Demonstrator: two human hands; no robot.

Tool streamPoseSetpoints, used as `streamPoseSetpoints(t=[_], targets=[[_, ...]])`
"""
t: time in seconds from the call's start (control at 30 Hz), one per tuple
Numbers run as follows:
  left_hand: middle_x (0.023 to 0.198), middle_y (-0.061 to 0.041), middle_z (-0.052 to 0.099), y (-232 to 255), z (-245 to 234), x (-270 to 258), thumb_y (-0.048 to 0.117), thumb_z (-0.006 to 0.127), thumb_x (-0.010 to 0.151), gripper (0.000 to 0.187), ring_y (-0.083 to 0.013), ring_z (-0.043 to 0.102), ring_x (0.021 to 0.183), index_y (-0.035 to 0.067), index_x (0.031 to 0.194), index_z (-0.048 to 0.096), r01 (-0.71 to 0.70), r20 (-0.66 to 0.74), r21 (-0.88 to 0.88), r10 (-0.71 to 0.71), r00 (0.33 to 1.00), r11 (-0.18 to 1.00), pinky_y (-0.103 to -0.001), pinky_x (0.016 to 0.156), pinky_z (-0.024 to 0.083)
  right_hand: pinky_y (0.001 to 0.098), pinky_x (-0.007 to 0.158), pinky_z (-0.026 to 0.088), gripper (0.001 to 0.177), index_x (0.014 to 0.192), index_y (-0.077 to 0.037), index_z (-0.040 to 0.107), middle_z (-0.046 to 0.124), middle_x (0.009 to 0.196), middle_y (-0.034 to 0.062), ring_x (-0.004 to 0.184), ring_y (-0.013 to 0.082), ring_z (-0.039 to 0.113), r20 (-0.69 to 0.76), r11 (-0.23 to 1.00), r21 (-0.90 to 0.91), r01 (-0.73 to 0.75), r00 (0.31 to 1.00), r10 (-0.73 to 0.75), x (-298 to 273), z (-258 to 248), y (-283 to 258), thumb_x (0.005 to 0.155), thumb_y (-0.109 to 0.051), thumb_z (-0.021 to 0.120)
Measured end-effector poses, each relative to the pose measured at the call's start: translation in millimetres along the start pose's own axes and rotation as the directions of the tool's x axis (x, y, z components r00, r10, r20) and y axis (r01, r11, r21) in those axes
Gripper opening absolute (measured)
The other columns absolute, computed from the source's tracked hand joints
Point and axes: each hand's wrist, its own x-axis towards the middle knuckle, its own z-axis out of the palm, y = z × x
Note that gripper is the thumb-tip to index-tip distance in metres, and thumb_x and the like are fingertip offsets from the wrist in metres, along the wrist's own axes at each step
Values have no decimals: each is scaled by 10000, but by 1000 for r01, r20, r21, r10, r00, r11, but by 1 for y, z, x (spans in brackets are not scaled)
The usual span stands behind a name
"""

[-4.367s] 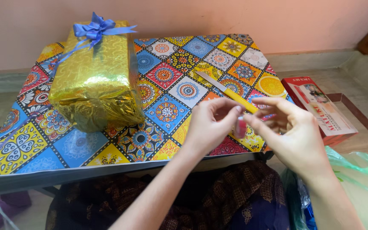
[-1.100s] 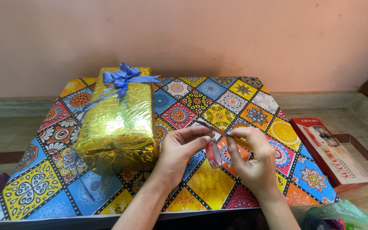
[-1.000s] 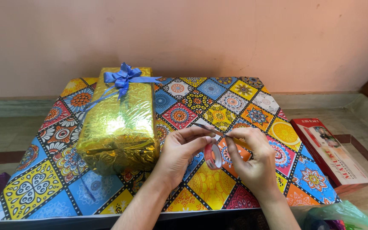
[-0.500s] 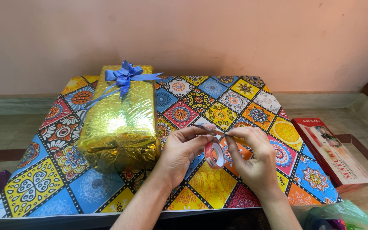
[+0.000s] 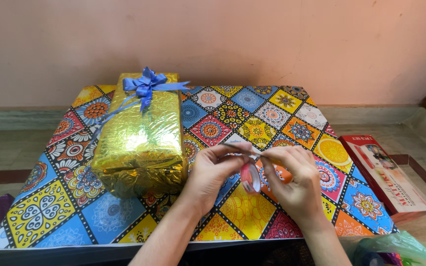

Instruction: The person wraps a rectangular box in gold foil, ties a blue ribbon into a bow, and secures it with tape. They then place the finished gift on the floor and begin preparing green foil to wrap a second box.

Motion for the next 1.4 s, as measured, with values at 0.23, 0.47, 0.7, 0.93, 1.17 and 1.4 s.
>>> streamPoseSetpoints(t=[0.23, 0.47, 0.7, 0.93, 1.17, 1.4], targets=[[1284, -94, 708, 5, 2, 0, -53, 734, 823, 510, -130, 725, 936, 7, 1324, 664, -35, -34, 77, 38, 999, 996, -306, 894, 594, 389, 862, 465, 106, 991, -62, 711, 707, 934, 74, 912, 265, 660, -73, 988, -88, -129, 990, 123, -4, 0, 5, 885, -71, 713], [1363, -100, 669, 4, 6, -2, -52, 718, 836, 601, -109, 717, 895, 15, 1419, 587, -51, -28, 157, 56, 998, 986, -271, 857, 593, 435, 834, 438, 172, 1002, -78, 780, 735, 954, 84, 916, 278, 645, 16, 945, -313, -91, 995, 101, -1, 5, 5, 849, -138, 729], [1395, -90, 616, 3, 10, -4, -40, 657, 884, 534, -117, 718, 984, 13, 1412, 601, -189, 84, 405, 170, 982, 895, -252, 833, 604, 372, 929, 471, 165, 994, -54, 772, 741, 1000, 69, 1013, 234, 647, 120, 994, 99, -38, 992, 26, 0, -2, 6, 844, -109, 731], [1362, -115, 491, 6, 23, -20, 11, 746, 827, 698, -170, 696, 990, 17, 1478, 495, -74, 96, 358, 42, 994, 931, -315, 745, 616, 348, 891, 512, 98, 925, -25, 735, 745, 940, 67, 962, 204, 675, 247, 944, 244, -221, 956, 159, 0, -7, 3, 843, -79, 742], [1479, -84, 415, 3, 58, -91, 102, 844, 718, 971, -167, 660, 1088, 35, 1543, 336, -59, 25, 447, 53, 998, 892, -321, 813, 660, 342, 842, 520, 161, 897, -32, 762, 768, 880, 59, 909, 192, 706, 443, 934, 202, -295, 878, 182, -23, -49, -19, 834, -180, 748], [1563, -77, 318, 7, 81, -123, 237, 941, 619, 1156, -198, 520, 1281, 39, 1563, 304, -99, -11, 640, 138, 990, 762, -330, 783, 629, 346, 789, 562, 192, 850, -32, 781, 732, 824, 60, 821, 200, 733, 601, 829, 96, -552, 696, 394, -36, -75, -32, 807, -219, 768]])
